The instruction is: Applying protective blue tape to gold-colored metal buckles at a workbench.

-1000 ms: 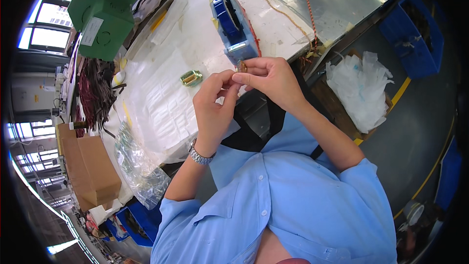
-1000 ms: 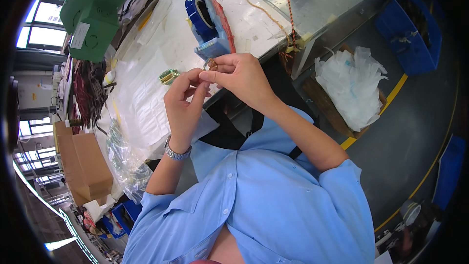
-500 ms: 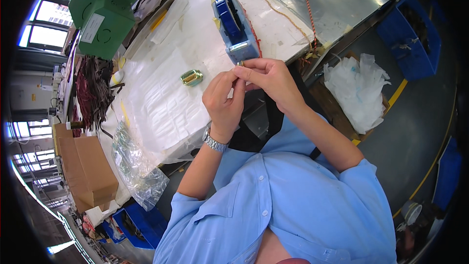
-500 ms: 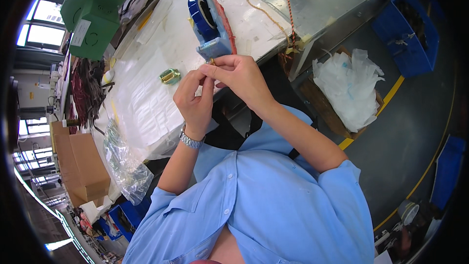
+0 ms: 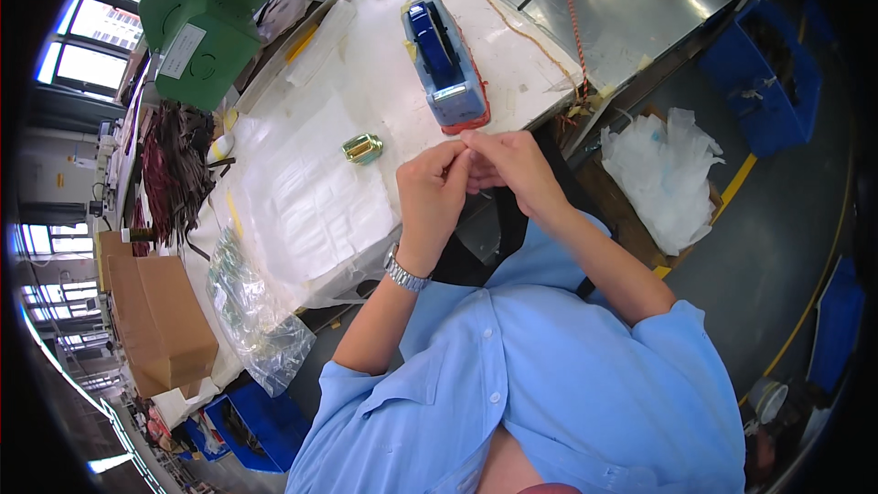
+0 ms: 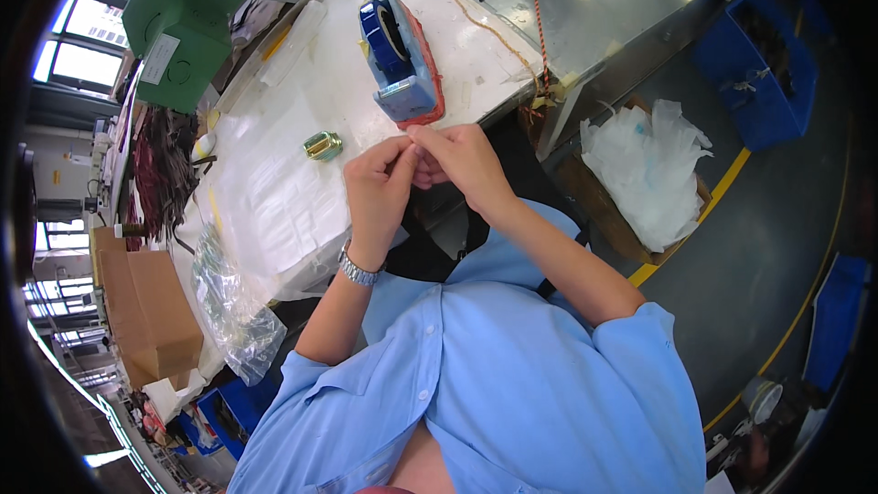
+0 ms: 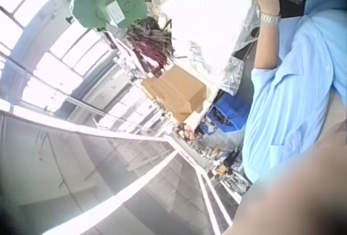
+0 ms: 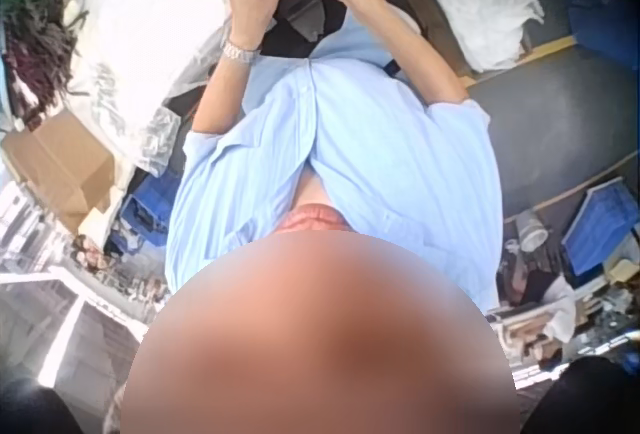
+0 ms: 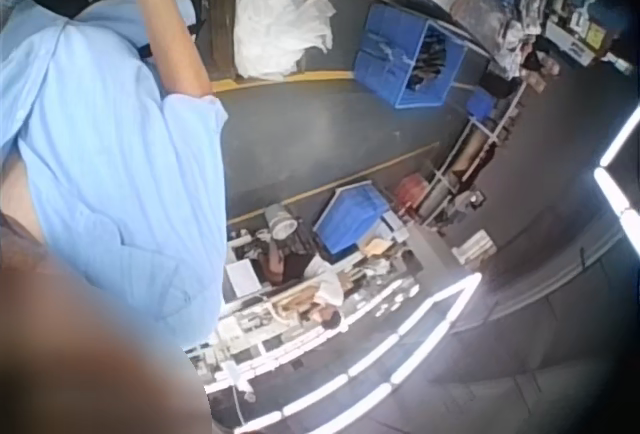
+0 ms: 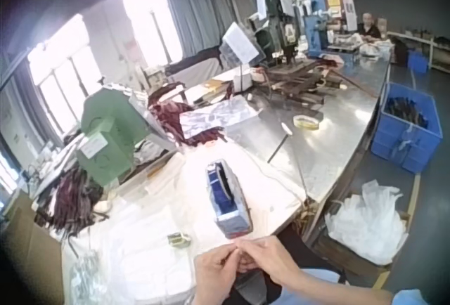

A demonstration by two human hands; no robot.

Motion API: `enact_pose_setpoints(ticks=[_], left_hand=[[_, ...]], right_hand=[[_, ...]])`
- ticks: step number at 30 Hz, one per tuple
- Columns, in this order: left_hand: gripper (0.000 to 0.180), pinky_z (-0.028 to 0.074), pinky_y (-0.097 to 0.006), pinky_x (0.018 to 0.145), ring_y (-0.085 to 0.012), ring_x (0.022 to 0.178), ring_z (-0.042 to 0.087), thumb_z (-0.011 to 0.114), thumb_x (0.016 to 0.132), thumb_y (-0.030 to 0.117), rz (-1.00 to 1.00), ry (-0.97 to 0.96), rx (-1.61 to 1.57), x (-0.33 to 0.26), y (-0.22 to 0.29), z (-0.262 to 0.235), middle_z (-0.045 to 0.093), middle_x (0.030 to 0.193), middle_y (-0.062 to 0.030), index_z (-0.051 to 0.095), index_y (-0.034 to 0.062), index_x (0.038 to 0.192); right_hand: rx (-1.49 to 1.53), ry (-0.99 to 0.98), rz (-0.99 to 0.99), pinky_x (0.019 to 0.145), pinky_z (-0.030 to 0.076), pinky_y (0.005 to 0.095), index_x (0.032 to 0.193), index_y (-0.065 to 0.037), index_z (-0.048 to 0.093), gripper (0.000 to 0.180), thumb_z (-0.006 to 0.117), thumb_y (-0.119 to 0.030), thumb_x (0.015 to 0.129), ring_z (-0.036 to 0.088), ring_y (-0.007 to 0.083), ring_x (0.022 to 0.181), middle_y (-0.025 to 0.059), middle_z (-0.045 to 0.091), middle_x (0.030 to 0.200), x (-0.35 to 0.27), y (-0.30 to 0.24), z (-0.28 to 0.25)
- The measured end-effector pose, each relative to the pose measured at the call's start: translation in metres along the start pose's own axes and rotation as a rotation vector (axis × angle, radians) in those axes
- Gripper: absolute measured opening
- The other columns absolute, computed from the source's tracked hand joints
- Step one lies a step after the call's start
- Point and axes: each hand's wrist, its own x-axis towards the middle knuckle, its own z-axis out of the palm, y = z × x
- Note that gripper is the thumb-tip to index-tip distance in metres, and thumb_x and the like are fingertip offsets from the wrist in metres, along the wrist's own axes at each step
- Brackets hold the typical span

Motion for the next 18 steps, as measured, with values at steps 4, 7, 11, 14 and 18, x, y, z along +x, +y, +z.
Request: enact_pose_setpoints(ticks=[4,7,11,14,18], left_hand=[[0.013,0.060,-0.027,0.066,-0.0131,0.070,0.073,0.070,0.106,0.004,-0.144,-0.059,-0.180,-0.023,0.018,-0.004,0.075,0.084,-0.0073,0.076,-0.0071,0.107],[0.017,0.057,-0.025,0.064,-0.0101,0.070,0.068,0.071,0.108,0.011,-0.253,-0.065,-0.477,-0.032,0.023,-0.020,0.071,0.084,-0.0030,0.075,-0.0055,0.107],[0.019,0.049,-0.022,0.058,-0.0056,0.069,0.060,0.069,0.110,0.016,-0.377,-0.057,-0.653,-0.047,0.009,-0.032,0.068,0.083,-0.0002,0.076,-0.0011,0.105],[0.019,0.049,-0.022,0.060,-0.0052,0.069,0.060,0.069,0.109,0.016,-0.424,-0.008,-0.690,-0.066,0.008,-0.046,0.067,0.081,0.0012,0.077,-0.0011,0.105],[0.021,0.053,-0.026,0.064,-0.0119,0.073,0.065,0.079,0.100,0.012,-0.182,-0.020,-0.091,-0.074,0.014,-0.067,0.072,0.096,-0.0034,0.074,0.0021,0.118]], right_hand=[[-0.093,-0.120,-0.038,0.074,0.060,0.0275,0.108,0.009,0.077,0.045,0.061,-0.033,0.113,0.072,0.0126,0.077,0.0087,0.076,0.087,-0.033,-0.006,-0.007],[-0.427,-0.219,-0.236,0.079,0.061,0.0279,0.121,0.006,0.076,0.035,0.066,-0.026,0.111,0.073,0.0118,0.082,0.0074,0.079,0.095,-0.051,-0.023,-0.008],[-0.614,-0.229,-0.246,0.084,0.060,0.0283,0.126,0.004,0.074,0.028,0.073,-0.006,0.100,0.079,0.0150,0.091,0.0111,0.083,0.102,-0.058,-0.026,0.012],[-0.737,-0.277,-0.237,0.084,0.061,0.0274,0.127,0.001,0.075,0.032,0.076,-0.007,0.097,0.078,0.0112,0.094,0.0095,0.082,0.101,-0.059,-0.018,0.019],[-0.996,-0.357,-0.250,0.079,0.061,0.0300,0.117,-0.001,0.075,0.027,0.076,-0.008,0.091,0.081,0.0178,0.087,0.0136,0.080,0.093,-0.059,-0.022,0.028]])
